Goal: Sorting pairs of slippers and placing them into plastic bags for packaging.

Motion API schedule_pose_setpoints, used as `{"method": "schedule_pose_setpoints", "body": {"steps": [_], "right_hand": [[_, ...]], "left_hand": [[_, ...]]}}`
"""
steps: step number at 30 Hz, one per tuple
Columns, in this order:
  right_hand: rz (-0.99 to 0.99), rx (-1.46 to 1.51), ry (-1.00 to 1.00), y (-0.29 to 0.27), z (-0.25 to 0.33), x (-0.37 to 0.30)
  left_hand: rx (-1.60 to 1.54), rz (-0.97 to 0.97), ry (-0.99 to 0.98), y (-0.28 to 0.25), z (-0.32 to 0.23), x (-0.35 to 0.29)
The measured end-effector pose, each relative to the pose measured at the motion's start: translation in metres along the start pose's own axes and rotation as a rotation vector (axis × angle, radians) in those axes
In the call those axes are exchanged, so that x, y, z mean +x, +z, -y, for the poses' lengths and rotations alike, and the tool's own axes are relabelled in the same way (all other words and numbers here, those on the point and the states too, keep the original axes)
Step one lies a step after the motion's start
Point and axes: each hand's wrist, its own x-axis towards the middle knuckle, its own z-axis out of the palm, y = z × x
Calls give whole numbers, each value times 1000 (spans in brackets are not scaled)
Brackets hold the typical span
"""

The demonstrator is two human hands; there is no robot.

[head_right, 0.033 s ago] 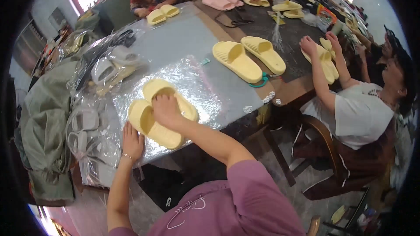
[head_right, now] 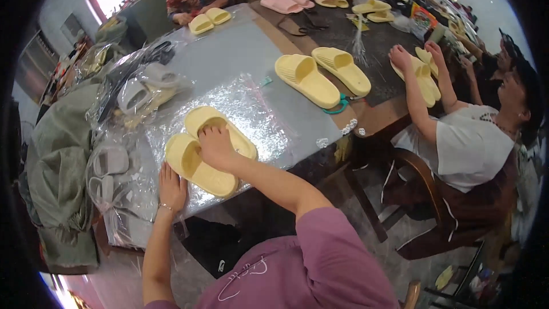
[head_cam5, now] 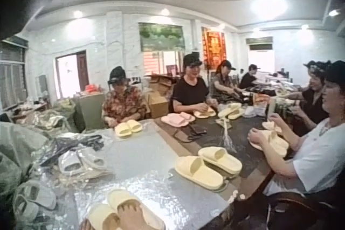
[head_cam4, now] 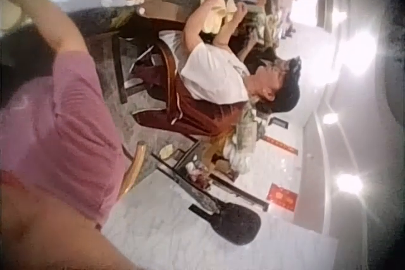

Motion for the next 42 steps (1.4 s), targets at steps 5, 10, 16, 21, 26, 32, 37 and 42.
{"method": "schedule_pose_setpoints", "body": {"steps": [5, 10, 16, 21, 26, 32, 37, 42], "right_hand": [[-220, 130, 19, -7, -65, 3], [-443, 100, 105, -97, -132, 9], [-529, -225, 469, -158, -315, 11], [-360, -588, 487, -70, -502, 6], [-24, -557, 588, -108, -533, 28], [-385, -44, 623, -125, -454, -2], [-581, -394, 312, -127, -328, -19], [-234, 221, -213, -87, -100, -20]], "left_hand": [[-4, 0, -27, -2, -3, 0], [-8, -2, -110, -4, 6, -11], [-21, 21, -83, -12, 0, -11], [-30, 5, -132, -14, -2, -13], [-74, 9, -101, -31, -16, -12], [-130, -350, -24, -121, -52, -69], [-80, -428, -482, -127, 8, -139], [12, -90, -437, -99, -2, -158]]}}
